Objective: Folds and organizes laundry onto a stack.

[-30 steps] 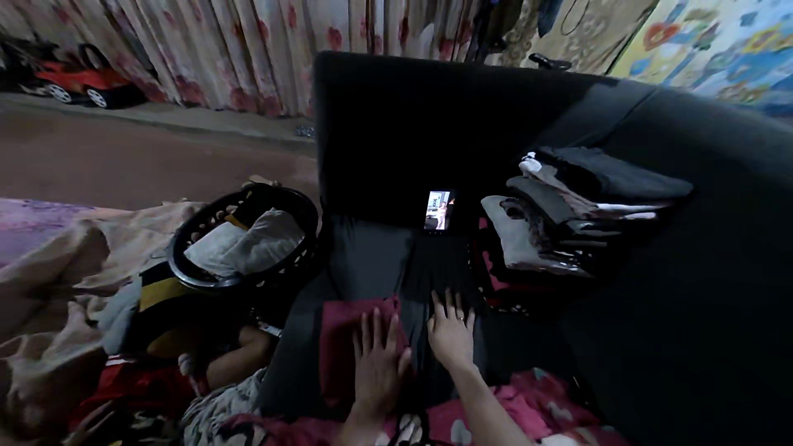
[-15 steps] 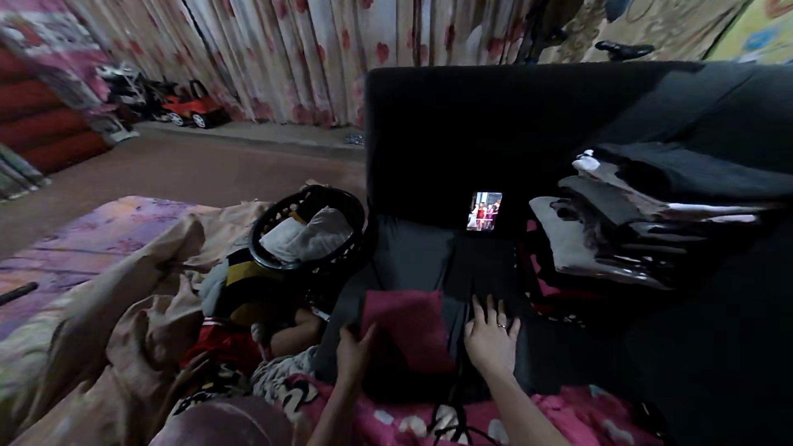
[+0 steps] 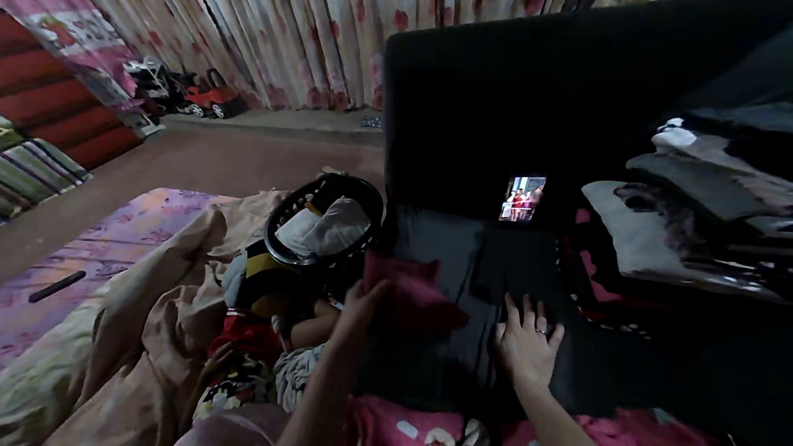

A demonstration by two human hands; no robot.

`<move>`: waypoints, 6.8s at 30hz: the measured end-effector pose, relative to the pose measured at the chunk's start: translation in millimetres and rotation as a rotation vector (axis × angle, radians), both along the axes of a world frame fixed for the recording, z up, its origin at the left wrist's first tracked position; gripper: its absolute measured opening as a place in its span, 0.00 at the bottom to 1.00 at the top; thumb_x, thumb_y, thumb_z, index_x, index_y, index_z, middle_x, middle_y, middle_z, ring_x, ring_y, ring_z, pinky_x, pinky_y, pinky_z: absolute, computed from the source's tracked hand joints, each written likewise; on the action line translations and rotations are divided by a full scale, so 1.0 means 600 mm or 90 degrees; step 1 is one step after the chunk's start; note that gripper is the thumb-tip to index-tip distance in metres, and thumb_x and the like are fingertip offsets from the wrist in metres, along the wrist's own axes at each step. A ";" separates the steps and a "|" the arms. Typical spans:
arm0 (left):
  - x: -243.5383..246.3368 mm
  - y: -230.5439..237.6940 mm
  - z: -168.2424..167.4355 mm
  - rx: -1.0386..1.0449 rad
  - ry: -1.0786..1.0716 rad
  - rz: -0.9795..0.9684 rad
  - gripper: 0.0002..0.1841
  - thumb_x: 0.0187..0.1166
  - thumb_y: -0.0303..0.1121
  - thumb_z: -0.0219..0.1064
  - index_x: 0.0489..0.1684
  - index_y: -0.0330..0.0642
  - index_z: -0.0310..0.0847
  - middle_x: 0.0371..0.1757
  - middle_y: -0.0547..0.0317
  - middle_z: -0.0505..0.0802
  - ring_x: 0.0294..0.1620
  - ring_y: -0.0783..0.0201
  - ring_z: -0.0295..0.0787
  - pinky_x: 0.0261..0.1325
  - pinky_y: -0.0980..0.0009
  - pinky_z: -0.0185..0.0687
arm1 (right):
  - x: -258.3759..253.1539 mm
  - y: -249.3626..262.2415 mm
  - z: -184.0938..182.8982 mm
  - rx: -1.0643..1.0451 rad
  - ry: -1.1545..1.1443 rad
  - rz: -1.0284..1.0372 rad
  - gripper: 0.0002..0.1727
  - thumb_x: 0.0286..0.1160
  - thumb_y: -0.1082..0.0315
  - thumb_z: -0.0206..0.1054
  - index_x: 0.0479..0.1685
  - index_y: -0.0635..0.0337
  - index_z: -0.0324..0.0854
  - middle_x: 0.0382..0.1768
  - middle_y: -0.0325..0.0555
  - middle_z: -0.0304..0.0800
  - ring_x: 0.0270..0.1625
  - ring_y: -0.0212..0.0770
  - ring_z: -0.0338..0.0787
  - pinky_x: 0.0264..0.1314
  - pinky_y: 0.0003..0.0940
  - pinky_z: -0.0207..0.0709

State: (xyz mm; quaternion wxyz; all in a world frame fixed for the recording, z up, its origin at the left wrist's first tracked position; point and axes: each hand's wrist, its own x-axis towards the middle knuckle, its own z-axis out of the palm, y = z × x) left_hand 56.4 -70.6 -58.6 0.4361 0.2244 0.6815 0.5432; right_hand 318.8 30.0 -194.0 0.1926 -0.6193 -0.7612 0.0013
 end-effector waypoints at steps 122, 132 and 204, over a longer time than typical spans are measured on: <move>0.059 -0.085 -0.107 -0.029 -0.380 -0.059 0.35 0.91 0.61 0.43 0.81 0.40 0.67 0.64 0.40 0.86 0.61 0.47 0.85 0.60 0.47 0.82 | -0.004 -0.125 0.233 -0.273 -0.060 0.397 0.37 0.69 0.90 0.59 0.73 0.41 0.86 0.87 0.51 0.70 0.93 0.58 0.59 0.94 0.63 0.49; 0.068 -0.083 -0.118 -0.131 -0.247 -0.086 0.24 0.88 0.34 0.62 0.79 0.37 0.67 0.63 0.37 0.85 0.58 0.47 0.86 0.57 0.51 0.84 | 0.010 -0.150 0.146 -0.422 0.214 0.090 0.22 0.88 0.67 0.62 0.79 0.59 0.77 0.73 0.61 0.82 0.70 0.55 0.87 0.75 0.49 0.79; -0.344 0.281 -0.122 -0.175 0.868 -0.215 0.32 0.88 0.58 0.54 0.93 0.77 0.52 0.98 0.49 0.42 0.95 0.30 0.27 0.78 0.14 0.25 | -0.072 -0.039 -0.045 0.096 0.052 0.044 0.15 0.67 0.57 0.61 0.23 0.55 0.87 0.17 0.44 0.87 0.19 0.46 0.91 0.14 0.43 0.79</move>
